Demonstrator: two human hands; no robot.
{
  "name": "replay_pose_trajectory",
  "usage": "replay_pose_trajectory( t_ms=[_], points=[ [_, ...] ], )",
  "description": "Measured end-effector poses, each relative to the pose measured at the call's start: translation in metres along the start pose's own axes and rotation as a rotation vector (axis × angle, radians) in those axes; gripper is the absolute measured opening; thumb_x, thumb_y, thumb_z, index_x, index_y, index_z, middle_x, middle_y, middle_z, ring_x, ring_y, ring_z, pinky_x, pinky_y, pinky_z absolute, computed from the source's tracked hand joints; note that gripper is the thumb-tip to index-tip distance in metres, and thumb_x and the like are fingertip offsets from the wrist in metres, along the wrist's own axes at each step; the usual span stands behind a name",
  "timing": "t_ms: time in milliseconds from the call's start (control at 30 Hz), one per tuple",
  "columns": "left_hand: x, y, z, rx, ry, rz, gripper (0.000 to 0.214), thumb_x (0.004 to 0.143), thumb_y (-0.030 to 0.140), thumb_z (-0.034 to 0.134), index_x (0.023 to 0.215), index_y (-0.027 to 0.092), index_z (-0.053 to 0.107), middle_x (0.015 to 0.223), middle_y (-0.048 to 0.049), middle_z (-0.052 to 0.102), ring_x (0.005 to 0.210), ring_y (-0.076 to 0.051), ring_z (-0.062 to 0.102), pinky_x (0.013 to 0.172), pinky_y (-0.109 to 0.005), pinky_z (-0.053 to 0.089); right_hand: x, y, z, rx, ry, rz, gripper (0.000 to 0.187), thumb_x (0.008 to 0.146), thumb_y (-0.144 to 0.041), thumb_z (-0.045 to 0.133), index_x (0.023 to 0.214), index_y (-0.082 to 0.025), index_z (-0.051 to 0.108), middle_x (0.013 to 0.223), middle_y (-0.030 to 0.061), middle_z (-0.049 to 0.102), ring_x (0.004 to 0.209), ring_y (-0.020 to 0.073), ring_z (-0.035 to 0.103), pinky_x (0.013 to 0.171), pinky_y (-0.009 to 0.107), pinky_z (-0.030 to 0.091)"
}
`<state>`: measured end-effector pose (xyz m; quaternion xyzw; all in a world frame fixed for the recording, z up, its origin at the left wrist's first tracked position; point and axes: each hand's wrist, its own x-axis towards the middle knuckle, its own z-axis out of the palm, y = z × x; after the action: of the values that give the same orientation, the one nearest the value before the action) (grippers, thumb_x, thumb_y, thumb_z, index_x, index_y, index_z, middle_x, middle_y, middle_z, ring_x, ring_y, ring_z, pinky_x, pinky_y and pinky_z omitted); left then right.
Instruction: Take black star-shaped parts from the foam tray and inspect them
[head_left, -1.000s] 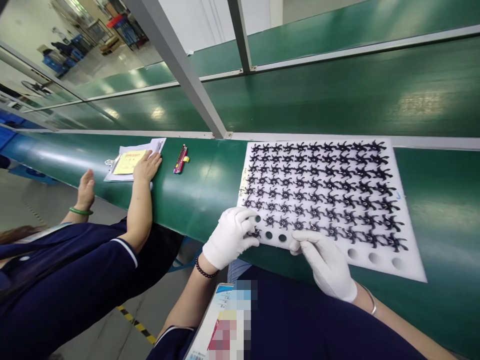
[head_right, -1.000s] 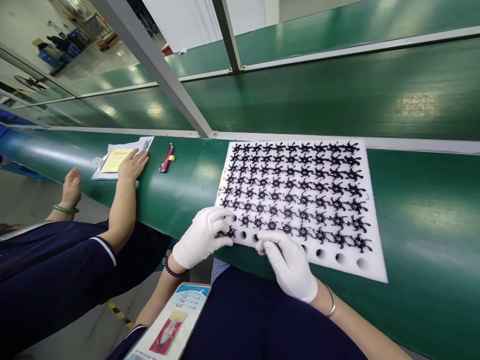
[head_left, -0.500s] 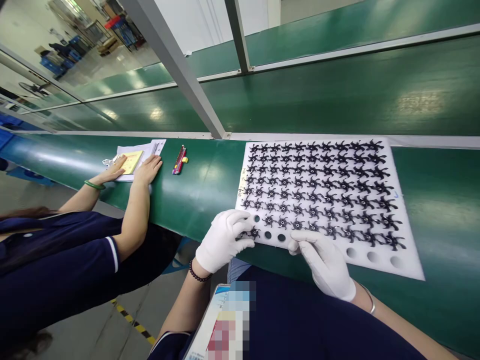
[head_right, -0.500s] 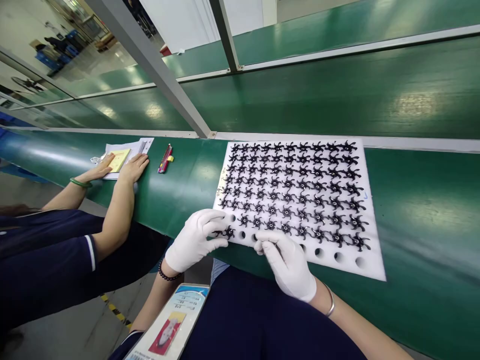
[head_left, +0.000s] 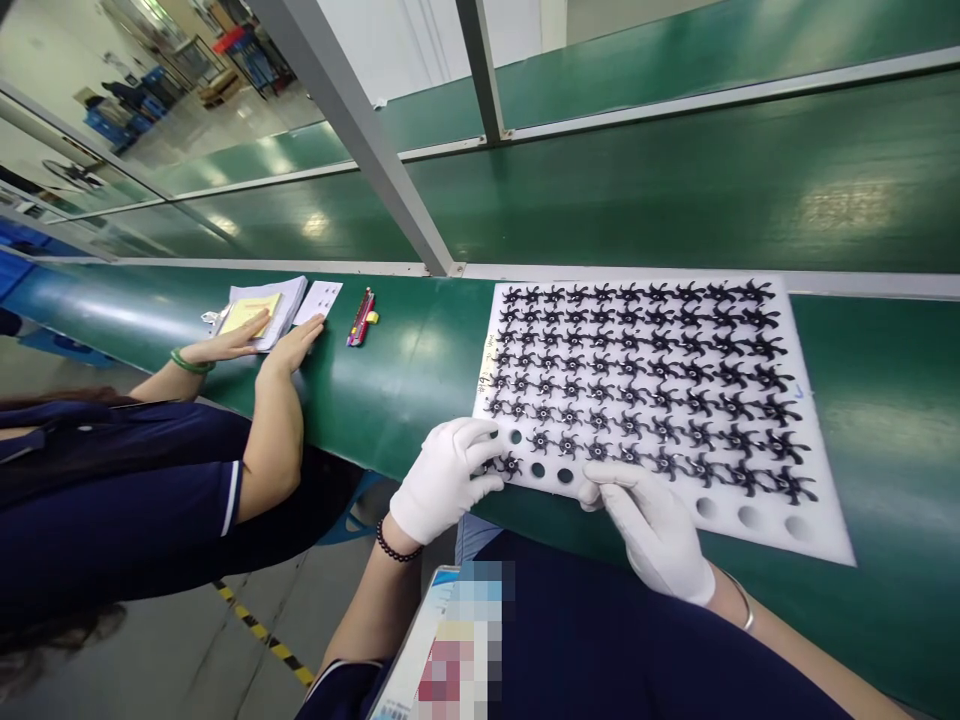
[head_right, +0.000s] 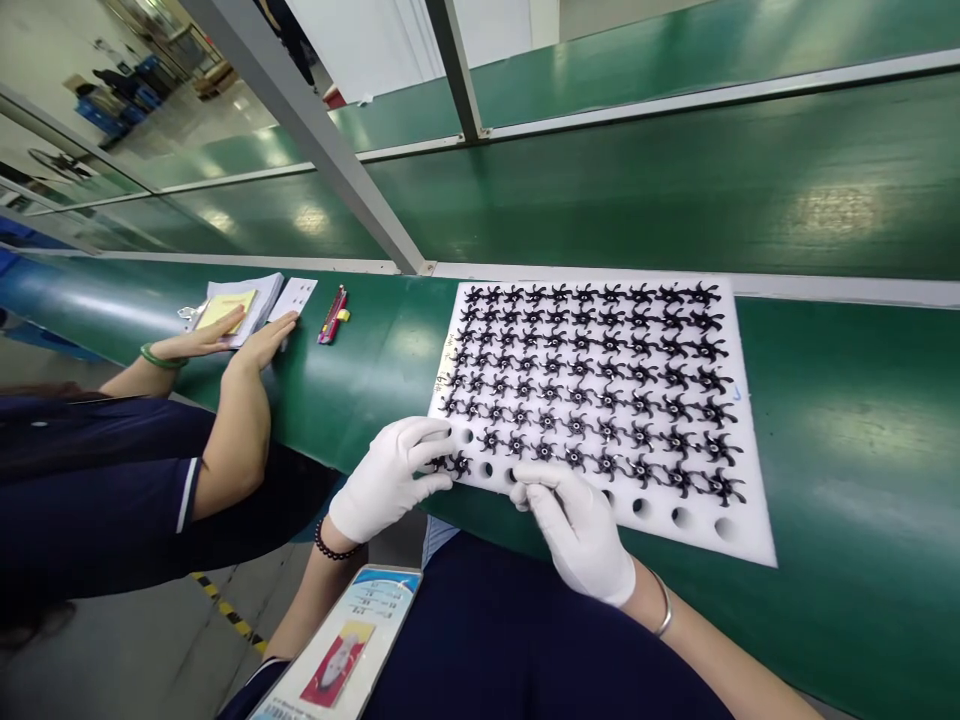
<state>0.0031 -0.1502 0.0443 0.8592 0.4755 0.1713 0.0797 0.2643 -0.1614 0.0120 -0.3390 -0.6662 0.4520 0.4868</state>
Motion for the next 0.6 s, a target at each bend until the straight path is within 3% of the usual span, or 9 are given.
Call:
replay_pose_trajectory(
  t_ms=[167, 433, 600],
  points=[
    [-0.001, -0.001, 0.001, -0.016, 0.026, -0.017, 0.039, 0.072, 0.021, 0.082, 0.104, 0.016, 0.061, 0.12, -0.0068, 0.063, 0.105, -0.025, 0.06, 0.092, -0.046, 0.051, 0.0, 0.0, 0.0, -0.002, 0.007, -0.01, 0.028, 0.101, -0.01, 0.04, 0.121, -0.023, 0.056, 0.086, 0.0005, 0.064, 0.079, 0.0094, 0.064, 0.069, 0.022, 0.058],
    [0.0, -0.001, 0.001, 0.008, 0.017, -0.022, 0.013, 0.086, 0.021, 0.068, 0.097, 0.015, 0.065, 0.115, -0.0066, 0.065, 0.102, -0.021, 0.06, 0.09, -0.041, 0.051, -0.002, 0.0, 0.001, 0.032, -0.006, 0.01, 0.03, 0.101, -0.01, 0.04, 0.123, -0.026, 0.055, 0.086, 0.0, 0.063, 0.079, 0.0102, 0.063, 0.069, 0.024, 0.058],
    [0.009, 0.005, -0.005, -0.1, -0.015, 0.051, 0.025, 0.086, 0.029, 0.07, 0.107, 0.016, 0.065, 0.121, -0.0069, 0.063, 0.107, -0.022, 0.059, 0.095, -0.04, 0.05, -0.003, 0.001, 0.0, 0.022, -0.006, 0.012, 0.03, 0.101, -0.011, 0.04, 0.122, -0.026, 0.056, 0.087, -0.0009, 0.063, 0.079, 0.0097, 0.063, 0.07, 0.024, 0.058]
  ],
)
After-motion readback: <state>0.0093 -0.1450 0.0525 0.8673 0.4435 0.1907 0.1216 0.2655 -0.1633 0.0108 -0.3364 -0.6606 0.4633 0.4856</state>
